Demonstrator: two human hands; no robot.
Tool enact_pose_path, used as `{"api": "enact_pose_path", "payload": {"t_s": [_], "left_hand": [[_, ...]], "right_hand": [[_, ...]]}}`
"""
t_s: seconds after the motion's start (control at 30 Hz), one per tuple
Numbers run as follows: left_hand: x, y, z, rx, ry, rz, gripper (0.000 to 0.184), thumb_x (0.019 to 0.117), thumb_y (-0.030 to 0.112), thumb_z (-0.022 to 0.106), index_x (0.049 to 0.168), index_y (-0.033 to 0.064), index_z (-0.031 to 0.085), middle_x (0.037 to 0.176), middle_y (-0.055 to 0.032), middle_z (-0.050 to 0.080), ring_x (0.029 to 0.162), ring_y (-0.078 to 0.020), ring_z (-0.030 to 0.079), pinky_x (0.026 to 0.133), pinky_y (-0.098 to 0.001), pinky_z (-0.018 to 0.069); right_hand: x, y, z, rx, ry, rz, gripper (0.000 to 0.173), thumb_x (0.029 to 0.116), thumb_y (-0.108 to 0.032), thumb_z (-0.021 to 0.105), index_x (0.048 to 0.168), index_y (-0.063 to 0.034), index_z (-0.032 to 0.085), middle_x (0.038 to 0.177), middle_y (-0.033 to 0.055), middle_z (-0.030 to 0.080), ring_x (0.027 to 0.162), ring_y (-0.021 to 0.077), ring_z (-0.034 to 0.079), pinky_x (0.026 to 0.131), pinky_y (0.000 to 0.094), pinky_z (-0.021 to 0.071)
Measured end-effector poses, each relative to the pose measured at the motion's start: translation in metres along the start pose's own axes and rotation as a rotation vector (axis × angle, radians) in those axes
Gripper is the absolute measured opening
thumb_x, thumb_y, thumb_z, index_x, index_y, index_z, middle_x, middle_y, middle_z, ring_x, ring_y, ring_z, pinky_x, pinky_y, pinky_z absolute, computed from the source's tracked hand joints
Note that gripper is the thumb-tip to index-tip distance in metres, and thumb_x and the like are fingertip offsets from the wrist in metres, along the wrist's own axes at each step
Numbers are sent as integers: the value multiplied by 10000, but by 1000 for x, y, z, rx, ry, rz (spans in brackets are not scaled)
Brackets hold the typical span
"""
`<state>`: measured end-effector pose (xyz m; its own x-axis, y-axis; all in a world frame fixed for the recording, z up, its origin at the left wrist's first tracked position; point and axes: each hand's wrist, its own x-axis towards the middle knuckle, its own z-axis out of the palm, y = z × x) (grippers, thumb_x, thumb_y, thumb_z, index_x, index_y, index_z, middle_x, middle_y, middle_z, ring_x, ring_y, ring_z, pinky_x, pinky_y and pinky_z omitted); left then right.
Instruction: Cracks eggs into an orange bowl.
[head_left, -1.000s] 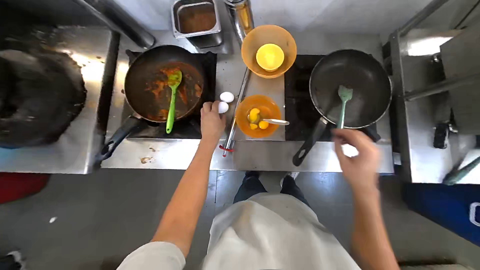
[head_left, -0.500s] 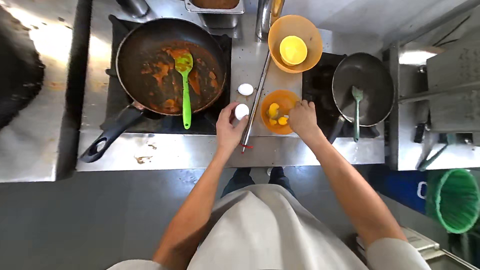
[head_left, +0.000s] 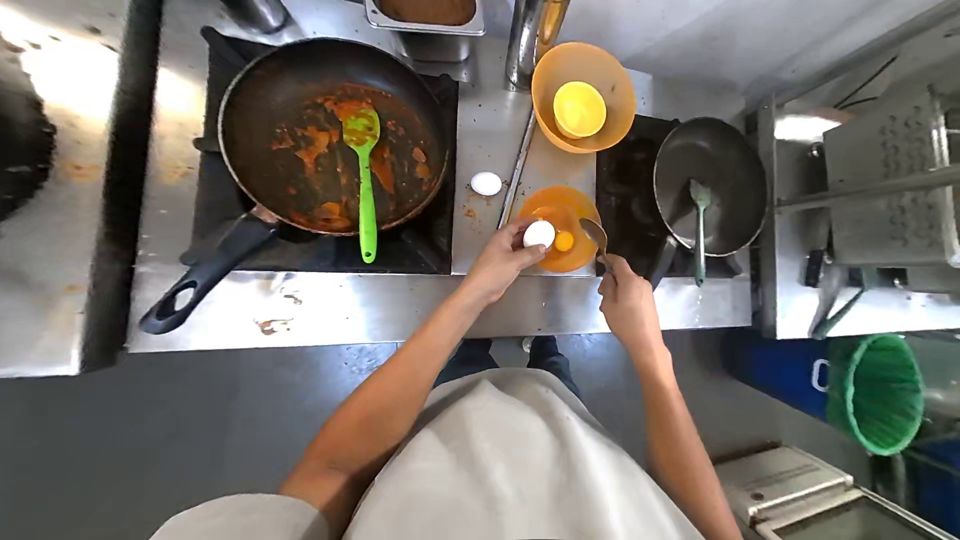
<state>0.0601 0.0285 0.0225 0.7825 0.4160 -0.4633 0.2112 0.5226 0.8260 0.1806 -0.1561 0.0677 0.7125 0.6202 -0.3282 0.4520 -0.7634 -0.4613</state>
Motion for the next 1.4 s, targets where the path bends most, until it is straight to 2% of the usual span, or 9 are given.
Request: {"api": "enact_pose_path", "payload": {"t_s": [0.3,0.43,0.53,0.6,0.7,0.87,0.97,1.1,1.4], "left_hand": [[17,8,10,241,46,51,494,950,6,683,1421,-5,534,1267,-168,667,1074,-205,695,956,-370,577],[18,7,17,285,28,54,479,952,4,680,1410,-15,542,1267,-178,667,1078,-207,694,960,-371,574],[20,6,15,290,29,56,488,956,4,676,1423,-6,536,1286,-181,657,1097,-212,687,971,-375,568],[19,5,12,273,25,62,496,950,-7,671,1427,-6,532,1293,-188,651,1106,-219,684,976,-382,567],[17,8,13,268,8,86,488,926,-4,683,1398,6,557,1283,-181,648,1113,-222,669,971,-392,559],[16,14,24,351,47,129,398,956,88,705,1345,66,623,1337,-145,631,1093,-221,681,940,-410,578],[15,18,27,421,37,159,441,958,97,693,1392,94,616,1358,-143,628,1108,-229,684,956,-426,579],[15,18,28,524,5,256,449,952,128,715,1389,93,619,1272,-116,690,1089,-187,703,955,-404,591],[13,23,29,735,49,294,459,973,205,696,1411,92,616,1229,-142,706,1116,-236,693,1007,-467,545]], "right_hand": [[-18,-15,1,311,318,-172,336,1049,-102,466,1345,-20,602,845,63,677,612,145,642,564,336,584],[-8,-16,27,264,150,-179,335,1042,-45,468,1340,12,608,881,143,694,672,251,686,640,459,608],[-5,-10,21,238,138,-121,340,1062,-74,453,1358,-35,615,859,104,681,654,223,668,628,433,600],[-1,-4,15,154,135,-53,334,1062,-74,455,1351,-23,614,936,141,701,723,269,692,678,468,600],[18,-7,19,-146,-23,80,347,1027,-45,476,1337,-28,631,1254,230,651,1000,400,702,822,559,582],[34,-22,25,-346,-115,42,234,976,-19,575,1176,1,693,1203,248,640,1112,419,644,865,533,563],[41,-17,8,-140,-77,-56,306,981,-171,644,1218,17,691,1244,265,641,1169,440,614,955,603,508],[55,-16,-9,365,-47,-177,415,1006,-262,629,1361,-48,630,1275,147,682,1073,252,703,934,457,587],[72,-13,4,882,-232,-186,379,943,-78,655,1315,-7,659,1207,137,708,1042,190,707,922,369,597]]}}
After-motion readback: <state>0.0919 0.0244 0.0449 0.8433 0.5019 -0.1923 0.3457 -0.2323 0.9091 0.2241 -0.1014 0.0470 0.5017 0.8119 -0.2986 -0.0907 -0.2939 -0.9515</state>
